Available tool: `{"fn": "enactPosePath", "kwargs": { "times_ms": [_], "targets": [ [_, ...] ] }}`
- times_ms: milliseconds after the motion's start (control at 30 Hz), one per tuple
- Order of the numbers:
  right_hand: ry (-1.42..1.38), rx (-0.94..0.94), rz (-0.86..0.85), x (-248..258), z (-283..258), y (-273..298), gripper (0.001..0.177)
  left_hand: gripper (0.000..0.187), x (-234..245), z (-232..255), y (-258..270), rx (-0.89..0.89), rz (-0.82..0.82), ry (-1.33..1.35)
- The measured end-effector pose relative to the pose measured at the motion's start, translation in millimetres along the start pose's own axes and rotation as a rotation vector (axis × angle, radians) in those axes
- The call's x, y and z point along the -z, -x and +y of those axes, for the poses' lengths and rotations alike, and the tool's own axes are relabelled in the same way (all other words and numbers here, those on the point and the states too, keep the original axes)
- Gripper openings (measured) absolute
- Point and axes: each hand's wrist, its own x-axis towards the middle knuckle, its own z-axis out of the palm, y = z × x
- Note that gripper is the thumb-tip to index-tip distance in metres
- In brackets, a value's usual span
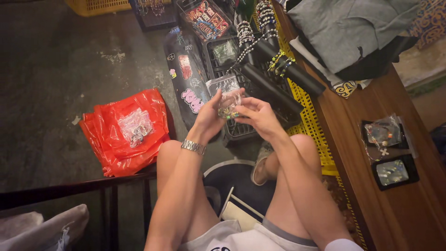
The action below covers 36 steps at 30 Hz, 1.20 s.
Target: The person organizes different jewelry pieces by picking up plastic bags containing jewelry, holding them up to the camera, and then placing them onto a stack of red bags.
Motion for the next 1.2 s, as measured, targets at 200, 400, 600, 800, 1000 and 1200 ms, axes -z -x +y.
{"fn": "enactPosePath", "kwargs": {
  "times_ms": [200,400,600,800,1000,1200],
  "targets": [
    [-0.096,-0.005,0.067,-4.0,-9.7,3.7,0.019,0.077,25.0,-7.8,-20.1,-0.023,-0.126,-0.036],
    [-0.122,-0.072,0.153,6.6,-9.0,-5.9,0.027,0.058,30.0,-2.0,-14.9,-0.145,-0.089,-0.161],
    [-0.120,-0.067,0.187,5.9,-13.7,-4.0,0.031,0.049,30.9,-12.1,-13.7,-0.247,-0.045,-0.174],
    [0.126,0.262,0.331,0.0,-7.2,-2.7,0.022,0.060,28.9,-21.1,-14.4,-0.312,0.116,-0.400],
    [0.621,0.568,0.254,-37.2,-17.1,22.7,0.024,0.053,27.1,-39.7,-26.6,-0.184,0.025,-0.343],
    [0.827,0.840,0.139,-26.5,-8.0,15.1,0.045,0.042,50.3,-41.8,-37.0,-0.178,0.026,-0.280]
  ]
}}
